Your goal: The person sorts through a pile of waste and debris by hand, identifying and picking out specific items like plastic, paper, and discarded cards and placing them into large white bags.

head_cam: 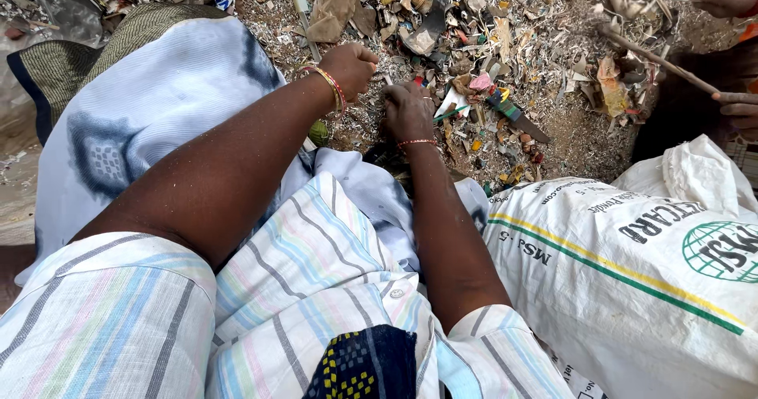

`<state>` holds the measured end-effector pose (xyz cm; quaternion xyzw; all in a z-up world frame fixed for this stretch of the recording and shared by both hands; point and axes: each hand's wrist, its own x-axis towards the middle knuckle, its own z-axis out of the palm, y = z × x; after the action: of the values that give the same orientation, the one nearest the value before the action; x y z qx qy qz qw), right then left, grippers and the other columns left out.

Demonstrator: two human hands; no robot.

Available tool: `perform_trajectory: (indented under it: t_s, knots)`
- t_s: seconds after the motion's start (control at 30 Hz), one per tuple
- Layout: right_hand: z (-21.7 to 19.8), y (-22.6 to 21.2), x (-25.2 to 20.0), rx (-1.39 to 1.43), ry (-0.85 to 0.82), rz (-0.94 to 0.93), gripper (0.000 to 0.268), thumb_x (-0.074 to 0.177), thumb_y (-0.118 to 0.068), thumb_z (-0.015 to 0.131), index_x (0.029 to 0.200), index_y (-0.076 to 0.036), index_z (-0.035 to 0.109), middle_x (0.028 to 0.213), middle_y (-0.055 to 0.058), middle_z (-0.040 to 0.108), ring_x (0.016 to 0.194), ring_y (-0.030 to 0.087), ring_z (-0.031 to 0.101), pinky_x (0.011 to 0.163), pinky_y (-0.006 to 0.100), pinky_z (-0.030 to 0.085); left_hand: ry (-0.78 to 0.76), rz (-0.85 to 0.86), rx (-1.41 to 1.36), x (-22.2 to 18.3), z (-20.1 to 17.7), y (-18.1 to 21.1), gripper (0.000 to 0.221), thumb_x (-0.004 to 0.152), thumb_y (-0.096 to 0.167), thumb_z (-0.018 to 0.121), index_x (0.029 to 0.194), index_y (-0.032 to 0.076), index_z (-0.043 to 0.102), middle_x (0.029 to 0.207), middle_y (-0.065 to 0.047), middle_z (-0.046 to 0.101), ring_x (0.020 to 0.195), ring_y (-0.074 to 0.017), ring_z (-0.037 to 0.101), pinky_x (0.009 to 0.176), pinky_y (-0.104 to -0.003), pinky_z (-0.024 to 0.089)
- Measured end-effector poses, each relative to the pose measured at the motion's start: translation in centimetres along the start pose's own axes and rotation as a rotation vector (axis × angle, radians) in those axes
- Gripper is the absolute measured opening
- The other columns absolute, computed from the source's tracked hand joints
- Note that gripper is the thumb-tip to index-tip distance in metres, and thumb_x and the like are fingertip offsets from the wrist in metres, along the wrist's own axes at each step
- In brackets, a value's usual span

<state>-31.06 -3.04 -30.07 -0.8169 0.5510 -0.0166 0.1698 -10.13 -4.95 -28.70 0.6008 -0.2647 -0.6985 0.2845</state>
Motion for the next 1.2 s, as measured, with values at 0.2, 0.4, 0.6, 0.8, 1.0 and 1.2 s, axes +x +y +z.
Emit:
perform_trajectory:
  t_s: [0.2,0.4,0.6,0.8,1.0,1.2]
  knots:
    - [-1.3,2.1,-0.9,1.400,-0.107,0.520,0.029,0.099,-0.003,0.065,0.127,-0.004,0.058,0.113,0.020,0.075,0.088,0.020,0.073,0.077,0.034,0.062,0.021,0.029,0.064,-0.1,-0.1,0.0,0.022,0.095,0.018,0.066,0.115,0.011,0.072,0.087,-0.003,0.073,0.066,-0.0114,0.068,0.054,-0.030,0.054]
    - [-1.9,3.7,-1.0,1.435,0.020,0.539,0.031,0.096,0.000,0.062,0.127,-0.004,0.060,0.112,0.021,0.074,0.087,0.021,0.074,0.078,0.034,0.064,0.102,0.109,0.108,-0.3,-0.1,0.4,0.024,0.095,0.014,0.061,0.116,0.014,0.073,0.089,-0.002,0.073,0.069,-0.0098,0.070,0.061,-0.028,0.056]
    - [-2.0,3.7,-1.7,-0.005,0.353,0.244,0.034,0.081,-0.002,0.074,0.114,-0.009,0.068,0.120,0.018,0.067,0.117,0.032,0.061,0.105,0.046,0.046,0.246,0.191,-0.066,0.6,-0.8,0.2,0.021,0.096,0.012,0.062,0.114,0.013,0.072,0.093,-0.002,0.074,0.071,-0.0085,0.068,0.062,-0.028,0.056]
    - [0.9,-4.3,-1.8,-0.093,-0.083,-0.404,0.047,0.081,-0.010,0.069,0.127,-0.015,0.067,0.126,0.009,0.064,0.124,0.032,0.057,0.107,0.047,0.044,0.225,0.281,-0.162,1.9,-0.6,-0.6,0.021,0.095,0.010,0.065,0.115,0.010,0.071,0.095,-0.002,0.074,0.072,-0.0082,0.069,0.064,-0.026,0.060]
    - [0.7,-6.9,-1.1,-0.302,-0.151,-0.412,0.038,0.084,-0.014,0.063,0.121,-0.019,0.070,0.124,0.012,0.064,0.117,0.031,0.058,0.096,0.046,0.046,0.219,0.175,-0.057,1.8,-0.6,-0.8,0.022,0.096,0.013,0.065,0.116,0.013,0.072,0.088,-0.004,0.074,0.069,-0.0084,0.065,0.061,-0.028,0.054]
    - [-2.4,-2.9,-0.4,-0.071,-0.096,0.212,0.019,0.102,-0.019,0.060,0.115,-0.016,0.073,0.116,0.015,0.069,0.105,0.033,0.070,0.092,0.046,0.056,0.031,0.053,-0.048,1.7,-0.1,-0.9,0.023,0.095,0.021,0.066,0.114,0.011,0.073,0.085,-0.002,0.071,0.065,-0.0103,0.065,0.055,-0.031,0.053]
